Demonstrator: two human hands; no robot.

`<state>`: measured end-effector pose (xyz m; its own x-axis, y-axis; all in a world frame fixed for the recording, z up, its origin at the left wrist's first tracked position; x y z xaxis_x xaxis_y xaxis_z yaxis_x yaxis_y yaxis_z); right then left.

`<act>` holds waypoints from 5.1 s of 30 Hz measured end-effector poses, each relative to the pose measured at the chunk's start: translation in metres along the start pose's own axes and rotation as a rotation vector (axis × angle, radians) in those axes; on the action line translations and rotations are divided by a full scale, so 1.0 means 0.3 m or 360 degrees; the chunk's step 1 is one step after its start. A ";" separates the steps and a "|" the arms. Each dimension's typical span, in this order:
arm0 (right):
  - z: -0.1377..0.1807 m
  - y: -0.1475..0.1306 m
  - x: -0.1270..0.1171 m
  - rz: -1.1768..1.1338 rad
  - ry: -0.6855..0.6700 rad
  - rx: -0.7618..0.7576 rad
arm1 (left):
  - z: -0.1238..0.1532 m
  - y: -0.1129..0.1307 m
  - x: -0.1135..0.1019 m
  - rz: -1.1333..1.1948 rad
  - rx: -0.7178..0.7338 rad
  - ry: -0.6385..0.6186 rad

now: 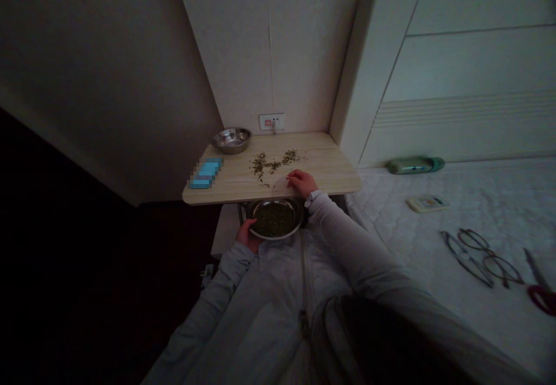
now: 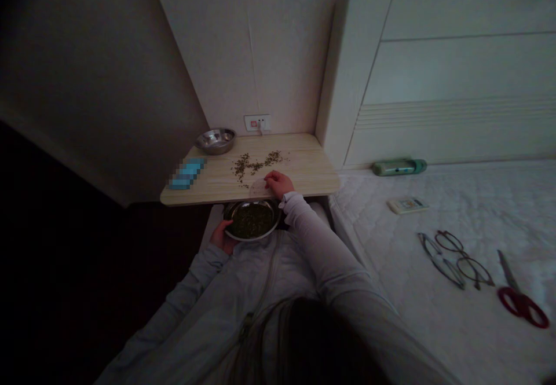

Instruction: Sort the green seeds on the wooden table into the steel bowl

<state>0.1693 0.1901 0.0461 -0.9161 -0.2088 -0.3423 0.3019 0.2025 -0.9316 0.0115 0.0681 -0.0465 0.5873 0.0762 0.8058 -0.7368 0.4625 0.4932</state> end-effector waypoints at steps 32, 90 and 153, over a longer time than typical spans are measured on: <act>0.002 0.003 -0.021 0.0041 0.0068 0.0069 | 0.005 0.001 0.012 -0.0008 -0.0008 0.0005; 0.010 -0.005 -0.034 0.0218 0.0218 0.0062 | 0.003 0.003 0.002 0.0027 0.0026 0.0036; 0.004 -0.012 0.018 0.0176 -0.0109 0.0060 | -0.004 0.006 -0.010 0.0000 0.0025 0.0053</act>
<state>0.1635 0.1872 0.0475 -0.8569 -0.2524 -0.4495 0.4108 0.1923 -0.8912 0.0088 0.0697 -0.0484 0.5981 0.1058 0.7944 -0.7416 0.4488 0.4986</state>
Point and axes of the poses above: each hand's wrist, its own z-axis away from the middle knuckle, its own x-axis out of the palm, y = z × x, the point moved 8 cm from there along -z, towards the middle knuckle, and after that the axes turned 14 degrees about -y, right-handed, at the moved point
